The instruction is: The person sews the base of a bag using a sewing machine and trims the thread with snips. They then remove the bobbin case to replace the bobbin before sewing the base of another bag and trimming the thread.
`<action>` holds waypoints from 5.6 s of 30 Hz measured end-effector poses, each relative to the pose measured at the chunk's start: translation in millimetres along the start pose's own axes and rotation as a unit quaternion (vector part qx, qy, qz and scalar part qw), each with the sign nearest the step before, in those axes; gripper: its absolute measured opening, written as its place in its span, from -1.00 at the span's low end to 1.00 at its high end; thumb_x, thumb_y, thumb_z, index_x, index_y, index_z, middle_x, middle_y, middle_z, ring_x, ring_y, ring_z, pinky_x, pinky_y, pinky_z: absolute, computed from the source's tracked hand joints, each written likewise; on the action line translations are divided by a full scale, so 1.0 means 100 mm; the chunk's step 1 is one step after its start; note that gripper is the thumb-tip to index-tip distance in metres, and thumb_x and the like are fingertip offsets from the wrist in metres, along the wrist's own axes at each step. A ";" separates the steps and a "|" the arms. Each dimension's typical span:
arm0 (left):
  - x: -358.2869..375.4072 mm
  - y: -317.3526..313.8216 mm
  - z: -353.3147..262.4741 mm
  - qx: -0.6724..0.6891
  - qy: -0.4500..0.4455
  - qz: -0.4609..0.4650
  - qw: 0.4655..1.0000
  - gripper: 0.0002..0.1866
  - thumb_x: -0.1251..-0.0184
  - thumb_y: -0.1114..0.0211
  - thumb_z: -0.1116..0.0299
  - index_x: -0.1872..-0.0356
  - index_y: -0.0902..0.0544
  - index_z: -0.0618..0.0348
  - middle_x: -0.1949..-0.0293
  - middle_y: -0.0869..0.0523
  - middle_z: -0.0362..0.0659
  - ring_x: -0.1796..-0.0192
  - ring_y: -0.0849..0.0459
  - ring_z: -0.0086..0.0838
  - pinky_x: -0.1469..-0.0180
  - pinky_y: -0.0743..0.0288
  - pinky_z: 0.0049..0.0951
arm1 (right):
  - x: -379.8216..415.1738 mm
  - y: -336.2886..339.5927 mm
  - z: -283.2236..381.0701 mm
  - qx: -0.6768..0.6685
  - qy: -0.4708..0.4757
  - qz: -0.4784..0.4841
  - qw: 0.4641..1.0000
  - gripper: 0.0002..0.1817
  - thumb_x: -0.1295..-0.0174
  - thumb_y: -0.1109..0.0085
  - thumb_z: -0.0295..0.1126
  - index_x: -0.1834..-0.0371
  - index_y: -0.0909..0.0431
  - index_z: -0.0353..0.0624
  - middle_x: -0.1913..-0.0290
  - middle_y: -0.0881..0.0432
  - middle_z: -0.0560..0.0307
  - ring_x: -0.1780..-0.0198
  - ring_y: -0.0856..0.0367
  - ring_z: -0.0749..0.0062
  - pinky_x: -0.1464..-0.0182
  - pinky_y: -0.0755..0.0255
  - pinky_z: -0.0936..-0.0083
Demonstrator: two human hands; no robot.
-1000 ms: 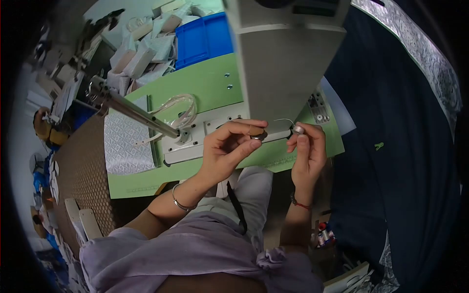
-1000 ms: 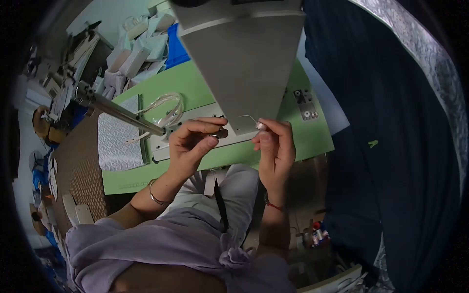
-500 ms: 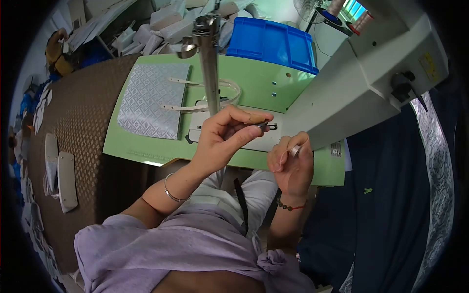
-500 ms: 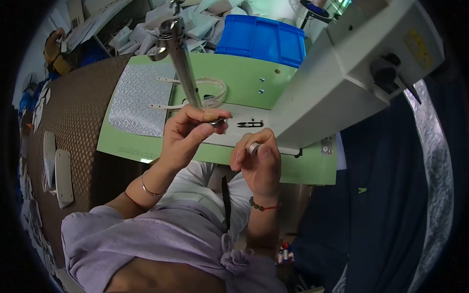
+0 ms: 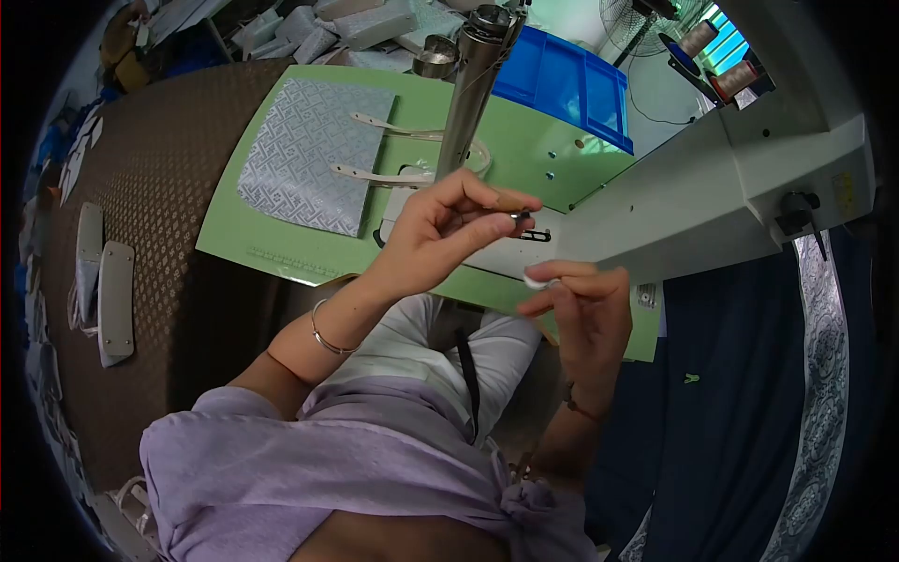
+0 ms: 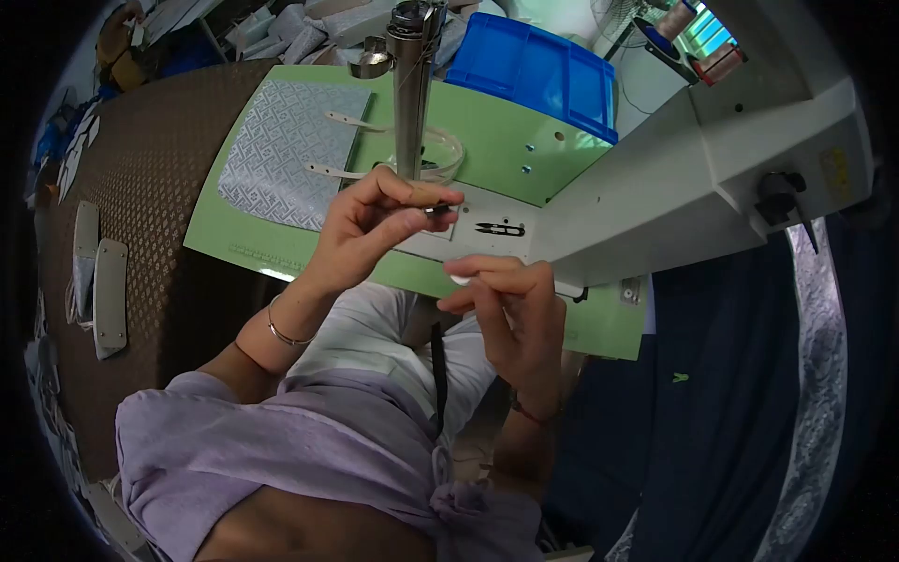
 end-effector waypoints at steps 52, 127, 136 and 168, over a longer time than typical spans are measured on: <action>0.85 0.49 0.62 -0.046 0.157 -0.090 0.982 -0.78 -0.45 -0.15 0.51 -0.04 -0.58 0.35 0.09 -0.71 -0.14 0.17 -0.67 -0.60 0.06 -0.60 -0.58 | 0.46 -0.49 -0.92 -0.009 -0.114 -0.086 0.990 -0.81 -0.29 -0.21 -0.55 0.07 -0.48 -0.27 0.21 -0.65 0.11 0.30 -0.61 0.59 0.28 -0.45 0.69; 0.96 0.15 0.77 0.326 0.478 0.004 0.816 -0.70 -0.52 -0.08 0.35 -0.04 -0.51 0.43 0.05 -0.68 0.00 0.14 -0.73 -0.52 0.20 -0.69 -0.65 | 0.00 -0.48 -0.11 0.474 0.150 0.231 0.836 -0.62 0.07 -0.36 -0.59 0.11 -0.60 -0.16 0.32 -0.49 0.19 0.39 -0.49 0.34 0.35 -0.46 0.46; 0.84 0.27 0.49 0.028 0.205 -0.072 0.976 -0.65 -0.52 0.03 0.50 -0.25 -0.48 0.30 -0.21 -0.56 -0.07 -0.20 -0.57 -0.47 -0.24 -0.45 -0.49 | 0.17 -0.40 -0.64 0.112 -0.114 0.041 0.986 -0.83 -0.18 -0.33 -0.54 0.17 -0.59 -0.24 0.34 -0.66 0.18 0.36 -0.59 0.66 0.27 -0.47 0.70; 0.81 0.26 0.27 0.155 0.144 -0.105 0.972 -0.63 -0.41 -0.20 0.52 -0.20 -0.41 0.28 0.01 -0.69 -0.07 -0.02 -0.65 -0.55 -0.07 -0.56 -0.55 | -0.01 -0.37 -0.17 0.265 0.048 -0.089 0.959 -0.95 -0.23 -0.26 -0.53 0.29 -0.59 -0.20 0.37 -0.61 0.17 0.41 -0.56 0.47 0.35 -0.44 0.55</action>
Point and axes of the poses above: each hand's wrist, its own x-axis away from the middle knuckle, its own y-axis out of the back of the hand, z = x × y, the point moved 7 cm from there along -x, towards the middle knuckle
